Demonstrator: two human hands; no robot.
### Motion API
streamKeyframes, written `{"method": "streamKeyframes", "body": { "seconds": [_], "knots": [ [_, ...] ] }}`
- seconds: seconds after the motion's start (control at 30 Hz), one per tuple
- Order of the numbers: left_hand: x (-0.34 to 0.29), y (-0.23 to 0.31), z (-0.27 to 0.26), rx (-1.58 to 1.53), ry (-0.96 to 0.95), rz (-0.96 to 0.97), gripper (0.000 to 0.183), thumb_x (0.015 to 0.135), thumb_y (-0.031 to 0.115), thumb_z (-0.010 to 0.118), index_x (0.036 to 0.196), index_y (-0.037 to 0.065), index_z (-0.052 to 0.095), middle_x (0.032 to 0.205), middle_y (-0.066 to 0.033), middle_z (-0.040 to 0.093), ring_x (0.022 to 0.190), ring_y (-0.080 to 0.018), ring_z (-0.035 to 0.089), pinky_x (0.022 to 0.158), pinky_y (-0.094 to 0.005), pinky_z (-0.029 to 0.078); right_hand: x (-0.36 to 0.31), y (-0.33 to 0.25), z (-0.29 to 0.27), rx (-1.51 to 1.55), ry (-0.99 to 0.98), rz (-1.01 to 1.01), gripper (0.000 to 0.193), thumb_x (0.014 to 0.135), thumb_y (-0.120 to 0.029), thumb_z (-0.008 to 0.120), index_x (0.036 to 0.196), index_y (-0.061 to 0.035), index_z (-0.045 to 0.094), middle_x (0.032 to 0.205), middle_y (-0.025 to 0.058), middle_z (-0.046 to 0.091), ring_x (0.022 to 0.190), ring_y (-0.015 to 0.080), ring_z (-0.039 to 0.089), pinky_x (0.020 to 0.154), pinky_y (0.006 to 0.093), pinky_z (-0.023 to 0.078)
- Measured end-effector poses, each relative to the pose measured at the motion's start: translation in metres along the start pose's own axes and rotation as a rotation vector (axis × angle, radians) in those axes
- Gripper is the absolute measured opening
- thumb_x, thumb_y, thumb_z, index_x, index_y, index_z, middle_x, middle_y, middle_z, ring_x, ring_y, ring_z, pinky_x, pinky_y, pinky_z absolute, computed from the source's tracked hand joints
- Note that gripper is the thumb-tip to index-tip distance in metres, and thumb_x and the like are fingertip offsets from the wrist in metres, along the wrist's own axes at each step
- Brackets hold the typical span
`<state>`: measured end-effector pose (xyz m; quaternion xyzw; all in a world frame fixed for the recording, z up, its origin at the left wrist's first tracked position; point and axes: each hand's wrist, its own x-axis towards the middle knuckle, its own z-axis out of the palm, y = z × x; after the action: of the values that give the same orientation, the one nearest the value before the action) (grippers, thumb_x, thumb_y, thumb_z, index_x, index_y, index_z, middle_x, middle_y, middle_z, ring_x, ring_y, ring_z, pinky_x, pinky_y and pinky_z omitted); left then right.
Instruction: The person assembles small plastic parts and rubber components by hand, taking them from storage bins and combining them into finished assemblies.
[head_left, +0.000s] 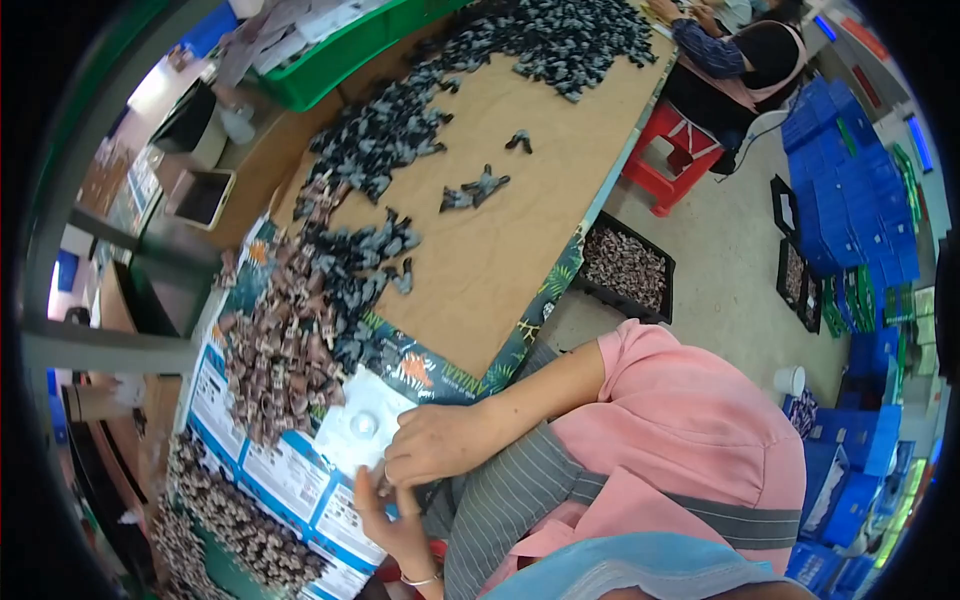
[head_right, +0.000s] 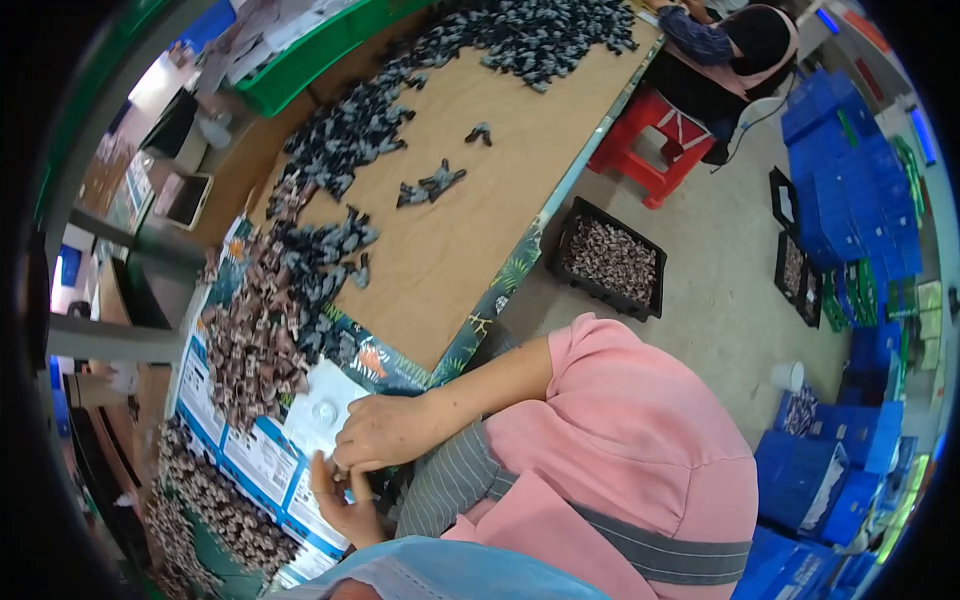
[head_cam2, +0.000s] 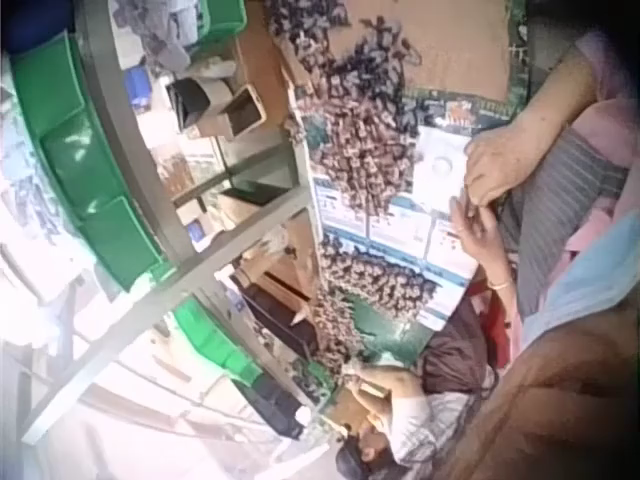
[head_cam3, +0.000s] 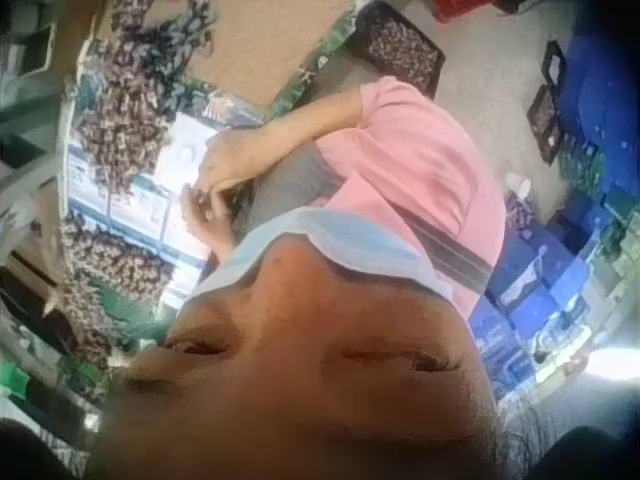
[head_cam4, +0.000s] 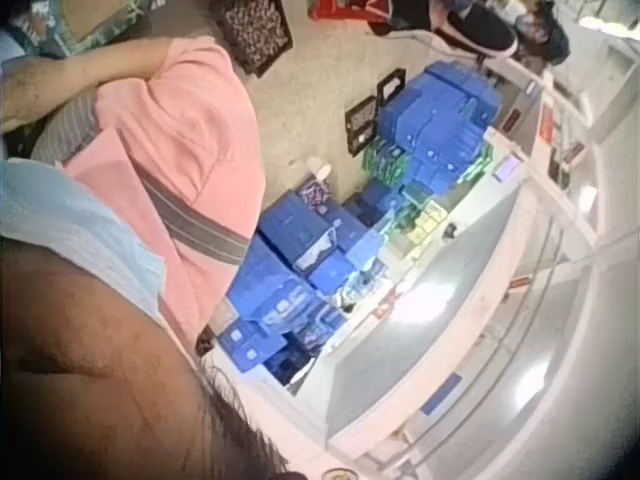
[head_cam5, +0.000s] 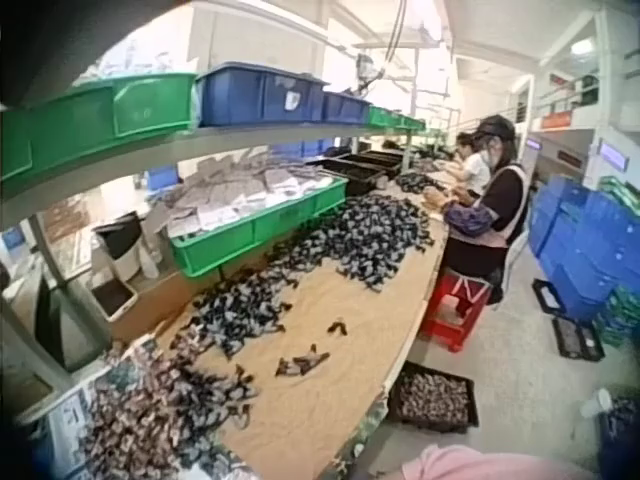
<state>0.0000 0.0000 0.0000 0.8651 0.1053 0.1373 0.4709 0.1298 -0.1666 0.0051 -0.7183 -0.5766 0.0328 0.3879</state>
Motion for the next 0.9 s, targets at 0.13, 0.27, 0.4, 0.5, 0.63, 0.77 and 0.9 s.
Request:
{"method": "streamKeyframes", "body": {
  "seconds": [0.13, 0.27, 0.4, 0.5, 0.63, 0.77, 0.9],
  "knots": [
    [-0.036, 0.005, 0.032, 0.101, -0.025, 0.056, 0.034, 0.083, 0.006, 0.074, 0.115, 0.0, 0.065, 0.093, -0.0127, 0.067, 0.076, -0.0249, 0.059, 0.068, -0.034, 0.048, -0.028, -0.006, 0.006, 0.167, 0.249, -0.121, 0.02, 0.083, -0.025, 0.063, 0.083, -0.0095, 0.05, 0.086, 0.0076, 0.051, 0.08, 0.0264, 0.055, 0.065, 0.0372, 0.043],
    [-0.012, -0.004, 0.029, 0.147, 0.043, 0.157, 0.019, 0.086, 0.006, 0.07, 0.102, -0.001, 0.065, 0.09, -0.0148, 0.067, 0.075, -0.0316, 0.059, 0.069, -0.0379, 0.048, -0.002, 0.008, 0.021, 0.077, 0.305, -0.233, 0.018, 0.082, -0.022, 0.061, 0.084, -0.0088, 0.049, 0.085, 0.0077, 0.049, 0.076, 0.0263, 0.054, 0.063, 0.0379, 0.043],
    [-0.01, -0.004, 0.031, 0.116, 0.064, 0.117, 0.009, 0.087, 0.004, 0.068, 0.094, -0.001, 0.064, 0.094, -0.0154, 0.068, 0.08, -0.0323, 0.062, 0.072, -0.0385, 0.048, 0.002, 0.009, 0.022, 0.02, 0.302, -0.229, 0.013, 0.082, -0.021, 0.058, 0.083, -0.011, 0.05, 0.084, 0.0057, 0.05, 0.075, 0.0248, 0.056, 0.062, 0.0379, 0.042],
    [-0.021, 0.001, 0.025, 0.118, 0.118, 0.065, 0.01, 0.089, 0.005, 0.067, 0.096, -0.001, 0.065, 0.096, -0.0168, 0.069, 0.082, -0.033, 0.063, 0.073, -0.0387, 0.049, 0.002, 0.0, 0.024, 0.085, 0.3, -0.231, 0.011, 0.082, -0.024, 0.058, 0.083, -0.0144, 0.053, 0.083, 0.0039, 0.051, 0.076, 0.0238, 0.057, 0.062, 0.0382, 0.043],
    [-0.019, 0.007, 0.021, 0.17, 0.052, 0.119, 0.016, 0.087, 0.007, 0.068, 0.1, -0.002, 0.066, 0.094, -0.017, 0.069, 0.082, -0.0302, 0.065, 0.072, -0.0356, 0.05, -0.003, 0.004, 0.01, 0.132, 0.159, -0.217, 0.021, 0.085, -0.022, 0.057, 0.106, -0.0176, 0.06, 0.102, -0.0011, 0.062, 0.092, 0.0193, 0.063, 0.067, 0.035, 0.045],
    [-0.01, 0.002, 0.029, 0.155, 0.015, 0.143, 0.035, 0.077, 0.007, 0.076, 0.111, 0.003, 0.067, 0.094, -0.0134, 0.069, 0.083, -0.0321, 0.063, 0.072, -0.0405, 0.05, -0.002, 0.007, -0.008, 0.166, 0.133, -0.109, 0.025, 0.079, -0.019, 0.071, 0.103, -0.0182, 0.067, 0.096, -0.0034, 0.066, 0.079, 0.0155, 0.065, 0.064, 0.0323, 0.043],
    [-0.004, 0.017, 0.004, 0.12, 0.14, 0.149, 0.041, 0.076, 0.007, 0.079, 0.115, 0.006, 0.068, 0.093, -0.0099, 0.069, 0.078, -0.0255, 0.063, 0.069, -0.0337, 0.049, -0.016, 0.013, -0.031, 0.126, 0.233, -0.206, 0.022, 0.08, -0.014, 0.072, 0.101, -0.0114, 0.067, 0.099, 0.0043, 0.068, 0.079, 0.0208, 0.066, 0.062, 0.0334, 0.044]
  ]
}}
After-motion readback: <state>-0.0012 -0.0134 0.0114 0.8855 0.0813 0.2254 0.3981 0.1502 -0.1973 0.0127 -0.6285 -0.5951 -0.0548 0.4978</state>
